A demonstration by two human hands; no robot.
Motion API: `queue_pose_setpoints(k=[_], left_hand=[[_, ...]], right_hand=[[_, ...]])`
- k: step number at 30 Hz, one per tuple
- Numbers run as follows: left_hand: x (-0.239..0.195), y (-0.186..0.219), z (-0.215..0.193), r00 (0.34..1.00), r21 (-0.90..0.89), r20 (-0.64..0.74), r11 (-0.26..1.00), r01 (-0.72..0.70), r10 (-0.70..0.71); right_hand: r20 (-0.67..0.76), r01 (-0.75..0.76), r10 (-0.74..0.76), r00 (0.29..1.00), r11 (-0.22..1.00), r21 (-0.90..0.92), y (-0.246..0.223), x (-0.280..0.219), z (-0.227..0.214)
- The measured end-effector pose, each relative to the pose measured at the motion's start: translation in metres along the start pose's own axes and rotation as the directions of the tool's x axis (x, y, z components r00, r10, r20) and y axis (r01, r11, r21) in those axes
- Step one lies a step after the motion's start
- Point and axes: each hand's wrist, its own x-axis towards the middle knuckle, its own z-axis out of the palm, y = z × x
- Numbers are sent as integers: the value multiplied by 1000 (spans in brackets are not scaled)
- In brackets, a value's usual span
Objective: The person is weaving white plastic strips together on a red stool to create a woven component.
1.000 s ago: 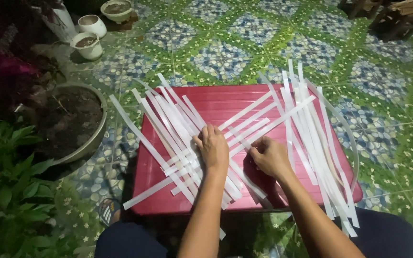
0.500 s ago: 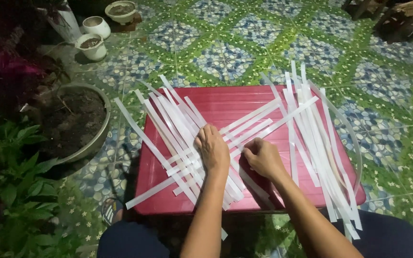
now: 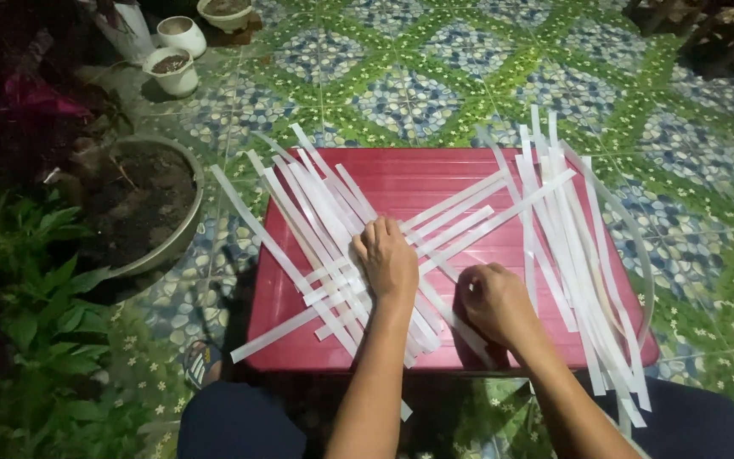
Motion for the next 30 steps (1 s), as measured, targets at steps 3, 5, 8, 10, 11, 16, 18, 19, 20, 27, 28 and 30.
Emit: queue_pose_setpoints(k=[3,5,8,10,11,16,18,19,20,27,28,30], left_hand=[[5,-3,-8,999,-97,34,995,-11,15],[5,-2,0,999,-110,40,994,-25,29],[5,-3,-4,997,-154,62,987,-36,46],[4,-4,-16,996,-186,71,982,-35,49],[2,-4,-26,993,-169,57,981,-93,104],[-6,-8,-36,981,-178,22,967,-184,191],[-5,-9,-23,977,-119,-19,969,-215,214],[-5,-9,-20,976,-122,-24,968,-219,218],[-5,-8,-17,979,-130,1,971,-200,202],[-7,-8,-21,986,-120,30,980,-156,161],[-8,-6,-25,987,-118,26,980,-158,162],[-8,-5,-33,987,-115,40,982,-148,153]], right_hand=[[-41,7,-7,999,1000,9,0,10,15],[-78,55,-53,996,998,21,-9,17,16],[-159,114,-102,982,991,72,-24,19,14],[-208,134,-108,972,985,111,-29,16,6],[-162,114,-93,982,986,124,-29,13,0],[-28,-43,45,999,997,64,-2,-13,-9],[23,-94,93,995,994,51,-12,-15,-21],[17,-95,94,995,994,49,-5,-10,-10],[28,-100,99,995,994,39,3,-5,1],[6,-89,88,996,994,69,-20,13,2],[2,-85,85,996,994,70,-20,8,-5],[52,-92,85,995,987,133,-23,1,-16]])
